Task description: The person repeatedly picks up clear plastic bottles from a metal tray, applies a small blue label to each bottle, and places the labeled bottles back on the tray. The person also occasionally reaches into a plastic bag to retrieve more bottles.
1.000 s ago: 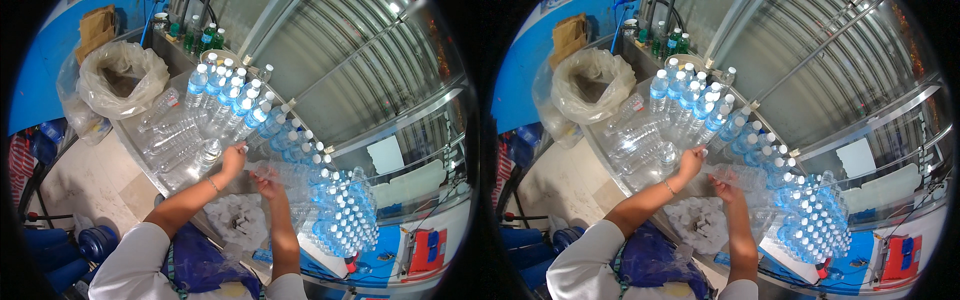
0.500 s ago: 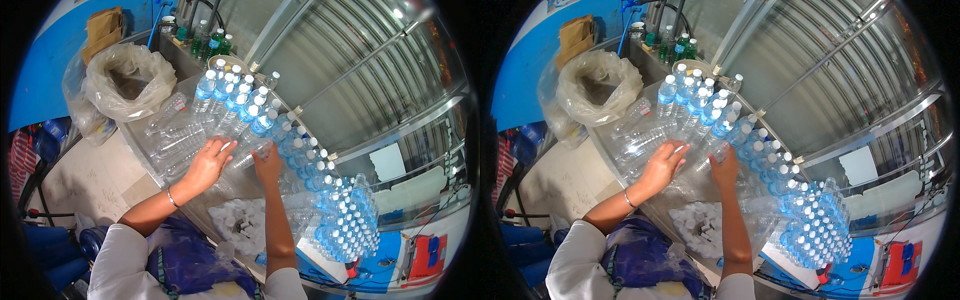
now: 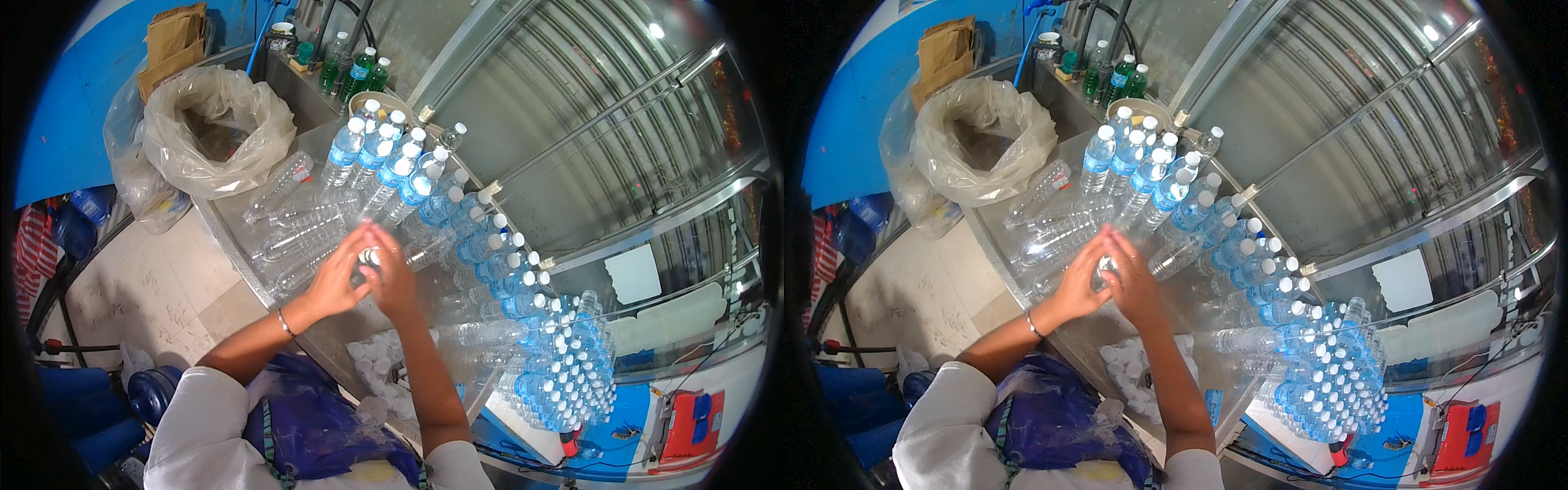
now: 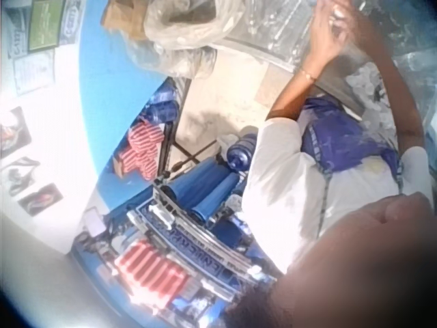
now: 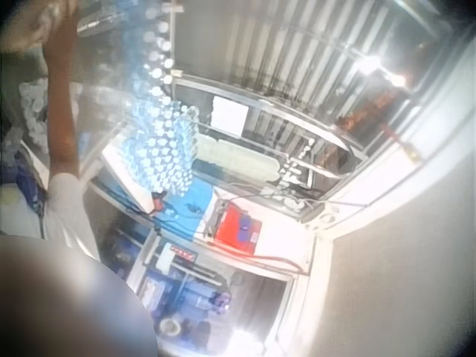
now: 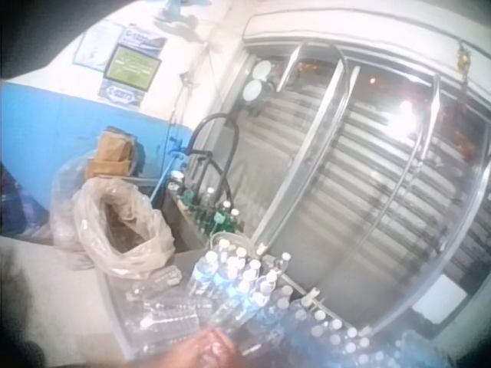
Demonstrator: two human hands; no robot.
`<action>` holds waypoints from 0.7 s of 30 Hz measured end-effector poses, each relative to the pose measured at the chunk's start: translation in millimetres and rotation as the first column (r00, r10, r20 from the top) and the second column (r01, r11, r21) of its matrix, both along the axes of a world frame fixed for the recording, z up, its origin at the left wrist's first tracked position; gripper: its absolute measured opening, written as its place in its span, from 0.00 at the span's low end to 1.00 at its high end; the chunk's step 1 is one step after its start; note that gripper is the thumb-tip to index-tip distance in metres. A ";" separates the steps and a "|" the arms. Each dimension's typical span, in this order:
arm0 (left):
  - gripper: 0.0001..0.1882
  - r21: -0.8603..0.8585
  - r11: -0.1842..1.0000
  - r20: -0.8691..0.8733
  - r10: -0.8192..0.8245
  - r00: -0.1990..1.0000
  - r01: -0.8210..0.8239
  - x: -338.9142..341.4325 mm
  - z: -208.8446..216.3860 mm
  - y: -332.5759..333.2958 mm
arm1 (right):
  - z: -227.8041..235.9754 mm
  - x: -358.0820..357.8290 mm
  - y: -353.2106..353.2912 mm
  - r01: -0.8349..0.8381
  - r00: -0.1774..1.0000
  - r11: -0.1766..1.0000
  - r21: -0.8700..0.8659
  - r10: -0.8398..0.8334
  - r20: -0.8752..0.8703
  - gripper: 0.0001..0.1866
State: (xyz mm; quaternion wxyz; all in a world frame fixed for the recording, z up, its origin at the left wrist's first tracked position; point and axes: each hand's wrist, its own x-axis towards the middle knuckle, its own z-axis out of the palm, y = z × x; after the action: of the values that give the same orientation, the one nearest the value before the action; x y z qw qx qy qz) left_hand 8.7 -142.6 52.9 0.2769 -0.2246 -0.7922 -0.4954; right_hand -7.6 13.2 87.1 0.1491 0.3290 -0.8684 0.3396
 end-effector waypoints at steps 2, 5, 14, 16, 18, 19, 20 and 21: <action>0.53 0.126 0.990 0.071 0.054 0.996 -0.063 11.7 -8.0 1.8 | -0.7 -2.6 -12.2 0.022 0.998 0.996 -0.089 -0.027 -0.061 0.19; 0.59 0.045 0.999 0.314 -0.041 0.949 0.028 17.8 -7.6 3.4 | 1.1 -2.2 -13.6 0.094 0.993 0.976 -0.198 -0.106 -0.049 0.15; 0.34 0.840 0.323 0.360 -0.933 -0.004 0.436 31.8 44.8 13.7 | 34.0 27.2 21.6 0.101 0.860 0.101 -0.990 0.491 0.137 0.18; 0.31 0.941 0.202 0.259 -0.946 -0.193 0.272 30.2 47.1 15.3 | 41.0 35.4 26.7 0.170 0.888 0.276 -0.946 0.373 0.269 0.21; 0.35 0.696 0.498 0.552 -0.832 0.059 0.517 28.8 46.7 13.0 | 57.4 43.4 46.6 0.424 0.877 0.741 -0.521 -0.191 0.441 0.23; 0.35 0.749 0.442 0.527 -0.849 -0.039 0.494 29.2 46.2 10.3 | 62.6 51.0 52.6 0.384 0.904 0.791 -0.476 -0.215 0.370 0.22; 0.36 0.786 0.417 0.515 -0.850 -0.109 0.456 28.9 46.7 8.4 | 68.9 58.1 59.5 0.342 0.929 0.828 -0.445 -0.227 0.291 0.21; 0.37 0.928 0.190 0.302 -0.887 -0.348 0.320 30.4 47.7 5.8 | 74.0 64.3 65.8 0.305 0.947 0.859 -0.410 -0.229 0.223 0.21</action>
State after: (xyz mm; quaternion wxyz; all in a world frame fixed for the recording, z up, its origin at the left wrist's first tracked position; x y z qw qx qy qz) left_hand 39.0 -136.8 100.7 -0.5478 -0.2274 -0.3128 -0.7419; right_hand 56.7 79.0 161.1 0.1920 0.1334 -0.8157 0.5291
